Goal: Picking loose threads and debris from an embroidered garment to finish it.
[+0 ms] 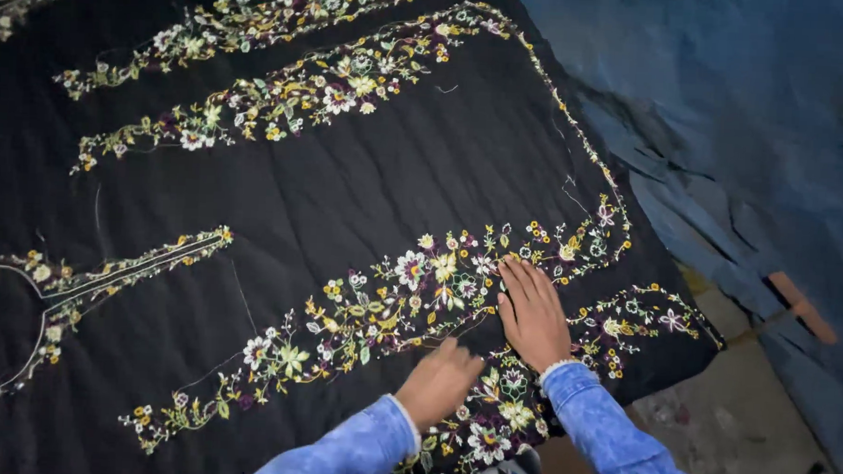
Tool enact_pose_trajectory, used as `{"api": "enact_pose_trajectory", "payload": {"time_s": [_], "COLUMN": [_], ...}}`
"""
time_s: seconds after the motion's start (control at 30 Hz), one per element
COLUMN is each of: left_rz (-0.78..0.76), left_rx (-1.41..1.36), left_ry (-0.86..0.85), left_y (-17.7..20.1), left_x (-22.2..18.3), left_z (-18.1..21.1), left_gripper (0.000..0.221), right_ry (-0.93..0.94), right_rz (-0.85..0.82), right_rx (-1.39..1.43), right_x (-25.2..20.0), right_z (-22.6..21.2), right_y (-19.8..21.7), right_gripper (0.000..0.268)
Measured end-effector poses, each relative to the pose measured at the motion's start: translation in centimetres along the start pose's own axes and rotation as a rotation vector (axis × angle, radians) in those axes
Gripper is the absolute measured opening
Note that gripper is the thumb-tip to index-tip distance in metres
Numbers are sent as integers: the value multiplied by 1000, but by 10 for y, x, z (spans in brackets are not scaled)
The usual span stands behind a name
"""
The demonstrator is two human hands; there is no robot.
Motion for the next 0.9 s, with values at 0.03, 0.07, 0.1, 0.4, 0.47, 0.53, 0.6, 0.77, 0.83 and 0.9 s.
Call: {"api": "enact_pose_trajectory", "payload": {"time_s": [0.03, 0.07, 0.1, 0.4, 0.47, 0.53, 0.6, 0.77, 0.83, 0.9], "left_rz": [1, 118, 236, 283, 244, 200, 171, 539, 492, 408], "left_rx": [3, 102, 199, 190, 243, 295, 348, -388, -614, -950], "left_ry": [5, 122, 241, 419, 447, 474, 455, 754, 885, 986], "left_y": [-14, -22, -30, 31, 21, 23, 38, 72, 60, 42], "left_x": [3, 12, 20, 46, 38, 33, 31, 42, 49, 56], "left_z": [-19, -48, -75, -142, -155, -166, -175, -172, -164, -154], "left_gripper": [15, 7, 13, 51, 36, 23, 18, 14, 13, 10], "right_ry": [5, 21, 38, 45, 38, 27, 20, 23, 32, 31], "right_rz": [-1, 42, 84, 94, 93, 89, 82, 61, 58, 66], "right_rx": [3, -30, -63, -90, -79, -67, -50, -51, -53, -53], "right_x": [-4, -7, -10, -6, -5, -5, -6, -3, -5, -3], "right_z": [-1, 0, 1, -3, -5, -5, -5, -5, -5, -6], "right_y": [-5, -5, -4, 4, 4, 4, 3, 3, 5, 7], "right_gripper": [48, 46, 44, 46, 45, 45, 45, 45, 45, 45]}}
Point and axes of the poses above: each hand's wrist, its own x-axis towards the middle knuckle, its own y-axis out of the back of the hand, z = x × y, the point moved 6 cm from there along x, towards the middle knuckle, and after that the axes turned 14 degrees about z, right-handed, at the moved point
